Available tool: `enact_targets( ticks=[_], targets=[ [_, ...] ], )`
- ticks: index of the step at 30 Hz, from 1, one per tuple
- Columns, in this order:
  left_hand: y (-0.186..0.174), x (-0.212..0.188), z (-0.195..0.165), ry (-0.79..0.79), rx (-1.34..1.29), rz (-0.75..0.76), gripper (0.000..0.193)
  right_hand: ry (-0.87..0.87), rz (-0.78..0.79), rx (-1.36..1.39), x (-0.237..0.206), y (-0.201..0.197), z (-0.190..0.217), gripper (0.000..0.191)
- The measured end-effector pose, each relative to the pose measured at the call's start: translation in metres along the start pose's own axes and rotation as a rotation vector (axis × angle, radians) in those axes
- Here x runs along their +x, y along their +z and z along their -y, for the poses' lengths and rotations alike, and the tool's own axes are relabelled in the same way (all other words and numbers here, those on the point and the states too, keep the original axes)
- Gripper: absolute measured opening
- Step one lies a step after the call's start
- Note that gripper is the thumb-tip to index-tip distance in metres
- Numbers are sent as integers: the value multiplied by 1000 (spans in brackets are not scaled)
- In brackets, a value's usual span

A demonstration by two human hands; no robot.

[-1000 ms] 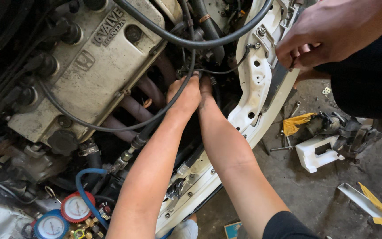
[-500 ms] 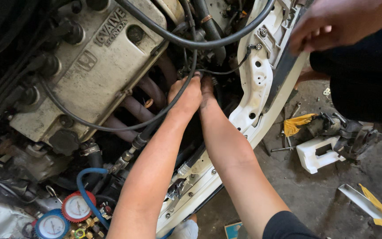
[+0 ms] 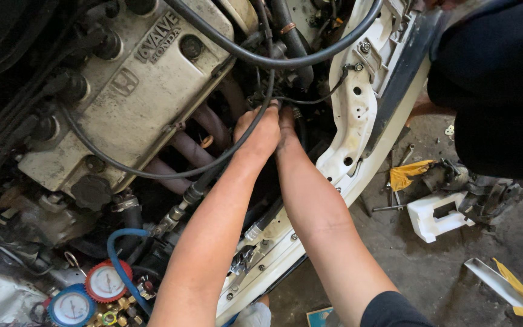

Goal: The person installs a black rubber hose into a car engine bay, connecting it to fittings and tightening them with a wrench. Another person assists by holding parts and handing tools.

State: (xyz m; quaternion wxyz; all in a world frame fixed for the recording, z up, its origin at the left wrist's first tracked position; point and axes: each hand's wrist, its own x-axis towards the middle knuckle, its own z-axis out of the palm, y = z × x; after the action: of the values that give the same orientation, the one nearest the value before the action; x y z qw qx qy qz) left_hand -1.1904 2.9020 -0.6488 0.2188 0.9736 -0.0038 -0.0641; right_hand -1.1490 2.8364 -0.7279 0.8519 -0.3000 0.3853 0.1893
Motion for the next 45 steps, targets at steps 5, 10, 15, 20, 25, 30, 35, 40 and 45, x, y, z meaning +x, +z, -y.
enact_targets(
  ticks=[5, 10, 15, 20, 25, 30, 35, 40, 45],
  targets=[
    [4, 0, 1, 7, 18, 0, 22, -2, -4, 6, 3, -4, 0, 40],
    [5, 1, 0, -5, 31, 9, 22, -5, -4, 2, 4, -4, 0, 39],
    [5, 0, -1, 1, 18, 4, 22, -7, -3, 0, 3, -3, 0, 39],
    [5, 0, -1, -12, 5, 12, 21, -4, 3, -6, 1, 1, 2, 38],
    [1, 0, -4, 4, -3, -6, 22, -3, 5, -9, -4, 5, 4, 38],
    [-8, -1, -9, -15, -25, -3, 22, -1, 6, -10, -15, 11, 7, 38],
    [-15, -1, -13, -9, -14, 14, 22, 2, 0, -7, -26, 20, 12, 38],
    [-19, -1, -14, 11, 10, -18, 23, 2, 5, -14, -34, 28, 14, 38],
    [-19, 0, -14, -30, -51, 17, 24, -1, 14, -20, -31, 27, 16, 38]
  ],
)
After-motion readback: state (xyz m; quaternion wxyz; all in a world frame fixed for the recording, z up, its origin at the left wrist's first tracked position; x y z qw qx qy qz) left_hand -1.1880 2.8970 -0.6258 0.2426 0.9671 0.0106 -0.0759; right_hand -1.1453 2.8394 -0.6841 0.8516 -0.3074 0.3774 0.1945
